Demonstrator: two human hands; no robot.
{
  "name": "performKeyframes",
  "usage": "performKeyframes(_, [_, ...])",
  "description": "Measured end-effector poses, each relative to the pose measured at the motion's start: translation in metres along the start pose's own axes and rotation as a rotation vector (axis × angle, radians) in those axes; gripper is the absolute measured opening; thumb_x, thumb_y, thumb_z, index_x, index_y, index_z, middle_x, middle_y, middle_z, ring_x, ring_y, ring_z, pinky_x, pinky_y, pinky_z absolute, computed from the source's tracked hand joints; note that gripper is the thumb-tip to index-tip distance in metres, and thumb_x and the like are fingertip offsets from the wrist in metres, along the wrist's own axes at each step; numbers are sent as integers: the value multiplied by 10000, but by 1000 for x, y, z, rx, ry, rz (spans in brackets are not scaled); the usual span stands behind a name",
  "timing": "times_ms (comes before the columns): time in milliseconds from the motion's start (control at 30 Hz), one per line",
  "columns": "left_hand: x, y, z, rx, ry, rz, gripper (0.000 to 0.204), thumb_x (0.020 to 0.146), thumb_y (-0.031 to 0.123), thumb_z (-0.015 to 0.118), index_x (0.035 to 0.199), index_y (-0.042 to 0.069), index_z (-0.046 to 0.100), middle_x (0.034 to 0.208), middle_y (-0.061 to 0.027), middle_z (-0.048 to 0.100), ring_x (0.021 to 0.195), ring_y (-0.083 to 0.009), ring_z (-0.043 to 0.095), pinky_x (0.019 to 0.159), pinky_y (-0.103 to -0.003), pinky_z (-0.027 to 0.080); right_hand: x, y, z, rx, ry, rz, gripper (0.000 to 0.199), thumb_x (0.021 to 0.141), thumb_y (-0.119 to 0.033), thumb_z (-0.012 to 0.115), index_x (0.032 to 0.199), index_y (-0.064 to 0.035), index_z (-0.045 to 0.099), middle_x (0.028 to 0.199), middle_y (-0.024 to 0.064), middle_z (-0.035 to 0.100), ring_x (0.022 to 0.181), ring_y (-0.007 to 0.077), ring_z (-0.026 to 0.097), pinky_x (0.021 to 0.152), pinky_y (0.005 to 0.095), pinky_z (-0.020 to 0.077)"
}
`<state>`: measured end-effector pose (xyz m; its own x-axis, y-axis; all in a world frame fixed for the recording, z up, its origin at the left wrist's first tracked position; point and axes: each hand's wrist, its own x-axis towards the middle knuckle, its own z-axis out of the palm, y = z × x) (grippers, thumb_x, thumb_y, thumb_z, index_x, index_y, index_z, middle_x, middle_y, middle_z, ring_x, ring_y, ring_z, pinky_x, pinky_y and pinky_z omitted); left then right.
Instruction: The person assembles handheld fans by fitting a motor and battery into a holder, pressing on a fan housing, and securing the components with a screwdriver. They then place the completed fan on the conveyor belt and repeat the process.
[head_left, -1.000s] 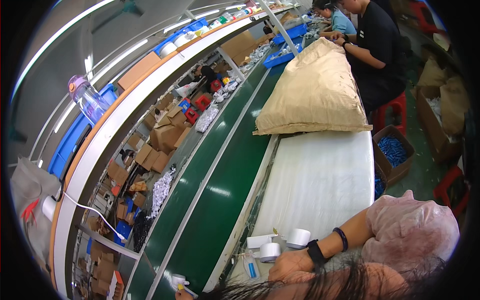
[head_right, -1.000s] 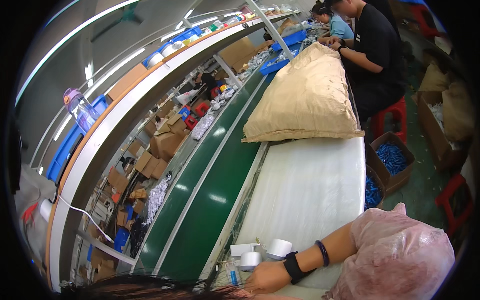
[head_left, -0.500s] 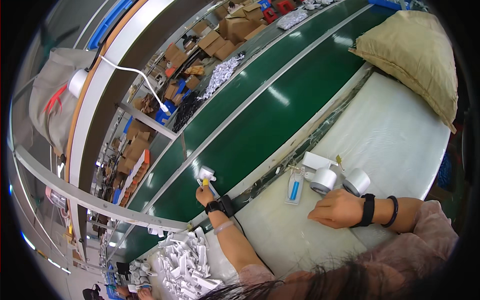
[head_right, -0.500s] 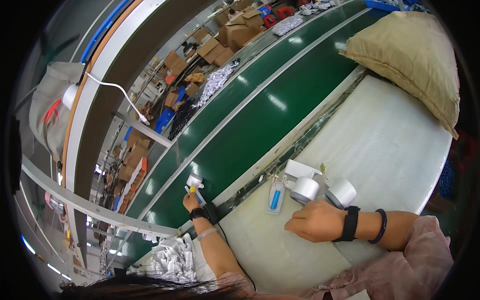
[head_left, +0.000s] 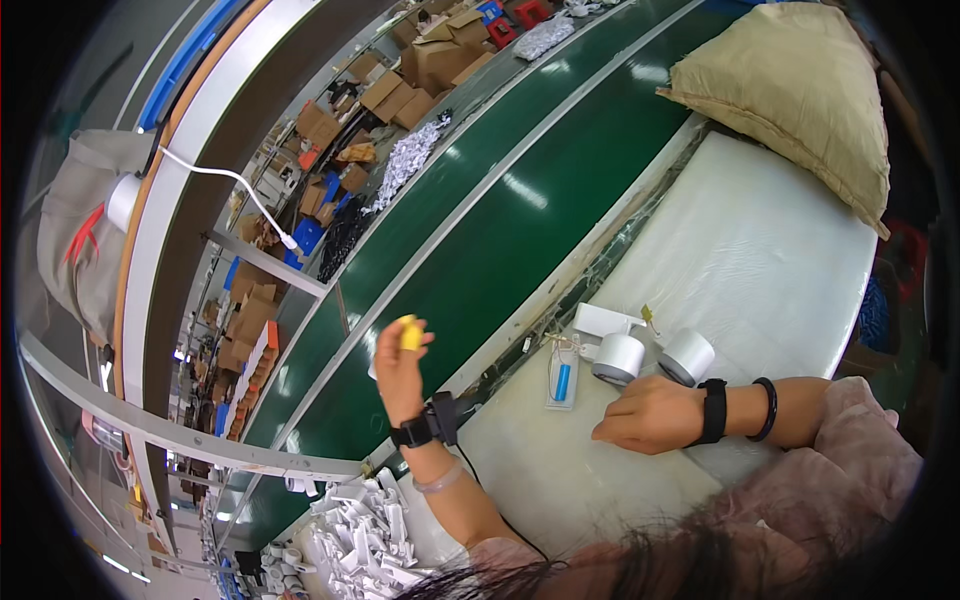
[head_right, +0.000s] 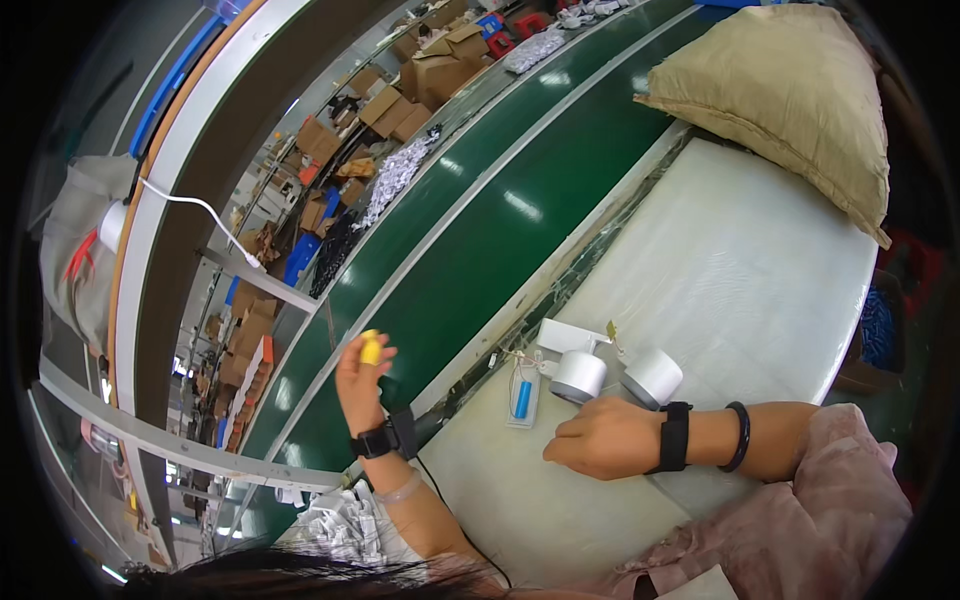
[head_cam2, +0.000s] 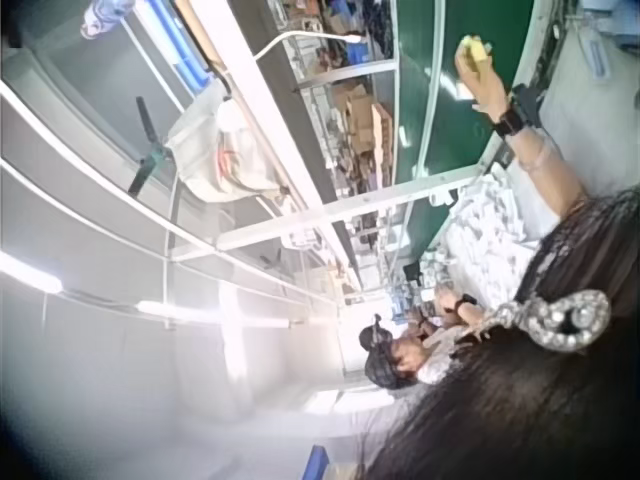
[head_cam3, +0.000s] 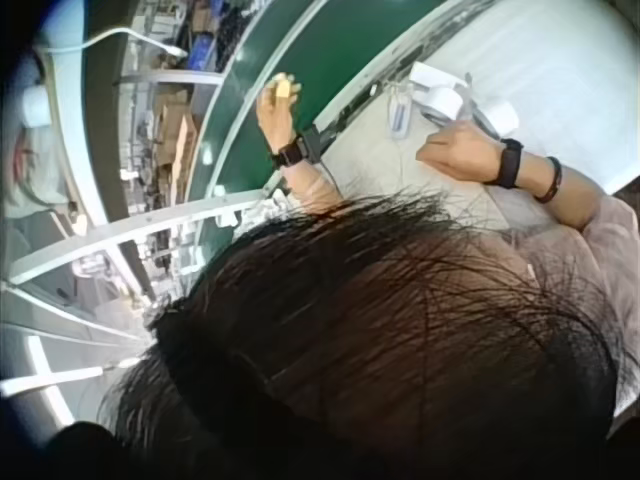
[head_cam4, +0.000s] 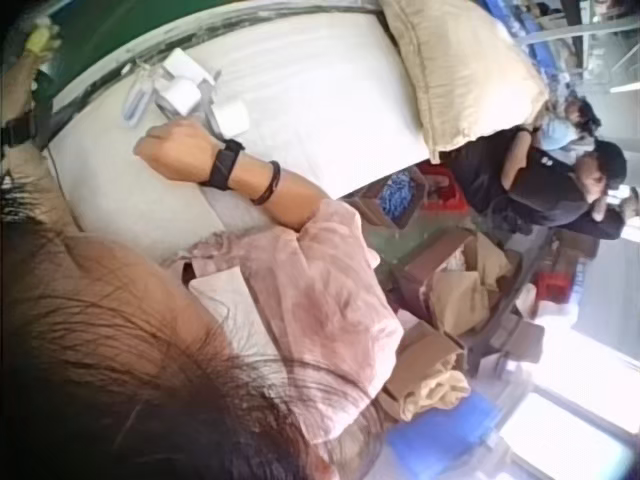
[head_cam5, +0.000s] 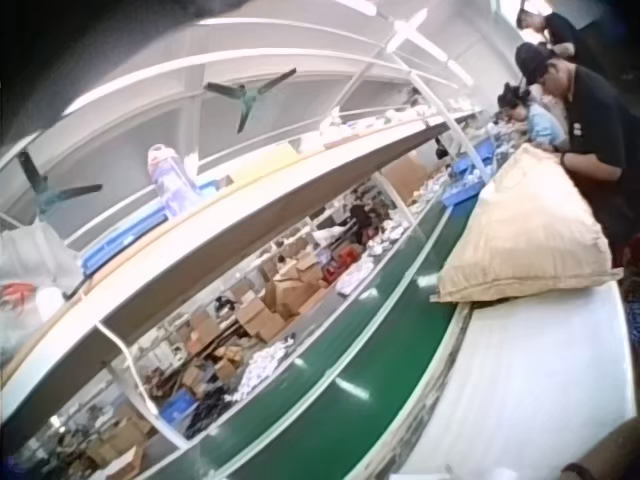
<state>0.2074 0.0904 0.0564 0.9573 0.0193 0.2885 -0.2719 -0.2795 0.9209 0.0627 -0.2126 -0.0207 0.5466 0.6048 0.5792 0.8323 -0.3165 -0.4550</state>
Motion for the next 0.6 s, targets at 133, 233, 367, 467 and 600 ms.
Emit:
performKeyframes(133, [-40, 14, 60, 536, -512, 73, 403, 827, 246, 661, 1136, 14, 547, 980, -102, 657, 810, -163, 638, 692, -264, 492, 7, 1, 6, -3, 37, -66, 124, 787, -118, 617, 906, -97, 591, 726, 44, 552, 608, 251, 565, 550, 363, 456])
performKeyframes(233, [-56, 10, 111, 926, -582, 136, 493, 709, 339, 740, 1032, 29, 534, 934, -158, 628, 831, -313, 621, 671, -408, 489, 3, -3, -2, -49, 160, -21, 146, 777, -110, 618, 920, -95, 591, 801, 56, 561, 675, 254, 580, 598, 366, 472])
performKeyframes(367, [-74, -8, 127, 949, -418, 167, 473, 672, 330, 754, 972, 46, 524, 962, -185, 613, 867, -370, 606, 682, -460, 475, 10, 1, -7, -88, 290, -33, 261, 789, -104, 626, 1048, -107, 603, 992, 57, 583, 921, 233, 576, 781, 353, 459])
performKeyframes(467, [-89, -26, 120, 925, -409, 249, 465, 656, 283, 752, 986, 45, 528, 953, -193, 609, 847, -372, 604, 675, -452, 476, 9, -5, -15, -131, 348, 74, 365, 757, -86, 631, 1109, -83, 537, 1073, 85, 541, 1014, 250, 537, 847, 366, 412])
performKeyframes(600, [-95, 16, 118, 787, -630, -61, 480, 632, 188, 752, 1031, 34, 535, 910, -167, 617, 789, -311, 612, 673, -378, 486, 10, -3, -17, -130, 316, 165, 443, 760, -84, 604, 1188, -62, 493, 1109, 102, 532, 1054, 274, 511, 875, 381, 382])
